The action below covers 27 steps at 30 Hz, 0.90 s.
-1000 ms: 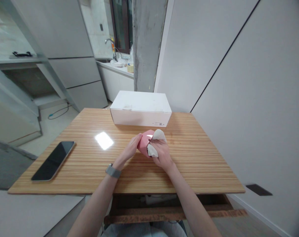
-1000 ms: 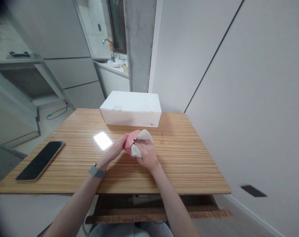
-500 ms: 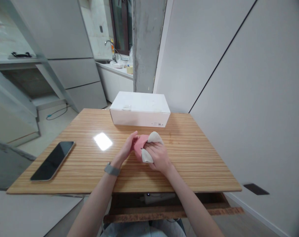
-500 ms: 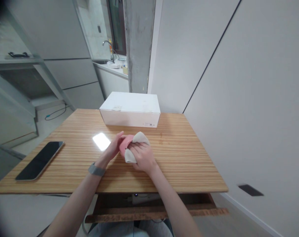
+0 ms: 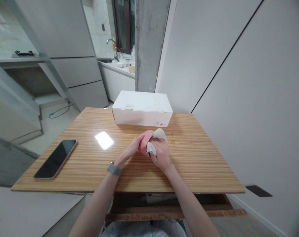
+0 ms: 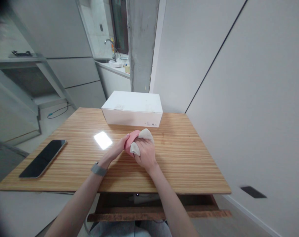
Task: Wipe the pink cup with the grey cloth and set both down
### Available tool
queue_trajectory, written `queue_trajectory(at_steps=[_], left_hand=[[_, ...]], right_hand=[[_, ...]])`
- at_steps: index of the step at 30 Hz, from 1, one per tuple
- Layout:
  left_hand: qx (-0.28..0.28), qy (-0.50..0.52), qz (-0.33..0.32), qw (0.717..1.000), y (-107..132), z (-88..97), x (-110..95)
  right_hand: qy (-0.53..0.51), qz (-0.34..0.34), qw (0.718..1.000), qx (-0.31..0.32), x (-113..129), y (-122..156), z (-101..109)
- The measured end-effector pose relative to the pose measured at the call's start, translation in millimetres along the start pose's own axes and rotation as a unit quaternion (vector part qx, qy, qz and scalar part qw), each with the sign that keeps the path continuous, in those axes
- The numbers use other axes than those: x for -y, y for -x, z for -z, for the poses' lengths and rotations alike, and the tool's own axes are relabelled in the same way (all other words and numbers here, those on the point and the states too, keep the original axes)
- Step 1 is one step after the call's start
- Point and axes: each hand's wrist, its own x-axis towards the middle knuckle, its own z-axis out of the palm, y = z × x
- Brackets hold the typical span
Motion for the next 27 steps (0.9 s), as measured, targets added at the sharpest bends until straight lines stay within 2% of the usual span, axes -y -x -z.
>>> queue_trajectory(at_steps=[6, 10, 12, 15, 18, 24, 27], left_hand=[[-0.015, -0.034, -0.006, 0.999, 5, 1.3, -6], [-0.004, -0.036, -0.017, 0.999, 5, 3.6, 0], [0.011, -0.004, -0.014, 1.000, 4, 3.5, 5], [0.048, 0.099, 0.004, 0.994, 1, 2.7, 9], [0.063, 0.148, 0.027, 0.987, 0, 3.6, 5], [0.074, 0.173, 0.079, 0.979, 5, 4.7, -9], [0.064, 0.127, 0.068, 0.987, 5, 1.4, -8]], right_hand=[[0.059, -0.015, 0.997, -0.041, 8, -3, -3], [0.063, -0.029, 0.996, -0.049, 12, -2, -4], [0.060, -0.043, 0.996, -0.050, 11, -4, -2], [0.047, -0.043, 0.997, -0.044, 7, -7, 2], [0.046, -0.004, 0.999, -0.003, 1, -9, 7], [0.061, 0.129, 0.987, 0.069, -2, -2, 4], [0.057, 0.134, 0.987, 0.068, 0, 3, -2]])
